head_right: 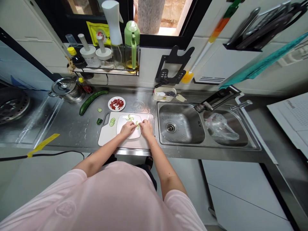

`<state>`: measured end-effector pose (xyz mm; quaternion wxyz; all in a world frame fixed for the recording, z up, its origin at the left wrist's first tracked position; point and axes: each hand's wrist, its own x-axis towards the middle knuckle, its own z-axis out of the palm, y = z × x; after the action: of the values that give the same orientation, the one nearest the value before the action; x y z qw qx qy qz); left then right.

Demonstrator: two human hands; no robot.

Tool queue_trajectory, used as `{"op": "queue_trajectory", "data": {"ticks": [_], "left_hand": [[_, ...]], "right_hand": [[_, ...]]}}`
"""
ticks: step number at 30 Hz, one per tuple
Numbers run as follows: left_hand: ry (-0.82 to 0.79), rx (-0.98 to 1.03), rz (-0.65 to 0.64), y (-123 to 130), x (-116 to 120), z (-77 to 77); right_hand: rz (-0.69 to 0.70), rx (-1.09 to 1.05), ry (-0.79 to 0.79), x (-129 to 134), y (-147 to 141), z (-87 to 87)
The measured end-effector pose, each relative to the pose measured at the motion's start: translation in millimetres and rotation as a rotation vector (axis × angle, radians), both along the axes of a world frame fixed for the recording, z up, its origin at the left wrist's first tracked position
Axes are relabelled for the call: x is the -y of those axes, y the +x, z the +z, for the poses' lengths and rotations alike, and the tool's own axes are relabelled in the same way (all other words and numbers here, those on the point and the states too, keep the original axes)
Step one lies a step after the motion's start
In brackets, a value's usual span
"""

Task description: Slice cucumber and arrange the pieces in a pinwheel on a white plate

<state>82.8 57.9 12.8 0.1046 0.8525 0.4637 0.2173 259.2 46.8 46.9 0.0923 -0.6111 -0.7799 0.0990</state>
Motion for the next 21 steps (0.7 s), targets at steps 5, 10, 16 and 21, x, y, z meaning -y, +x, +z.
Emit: {"op": "queue_trajectory", "data": {"ticks": [5,10,16,21], "left_hand": [[-0.015,0.01,0.011,-0.2,0.0,-0.9],[-0.033,0.04,0.034,1.5,2.0,1.3],[-0.028,0.078,0.099,-0.3,5.5,3.9],[-0.017,0.044,0.058,-1.2,6.7,2.3]], "right_hand": [[-0.005,0.014,-0.027,-0.7,-0.8,1.8],[0.004,-0.003,-0.008,-0.7,-0.6,0.9],[-0.071,-0.09,0.051,2.5,2.6,-4.0],[-0.077,-0.087,0.054,7.5,3.2,-7.2]]}}
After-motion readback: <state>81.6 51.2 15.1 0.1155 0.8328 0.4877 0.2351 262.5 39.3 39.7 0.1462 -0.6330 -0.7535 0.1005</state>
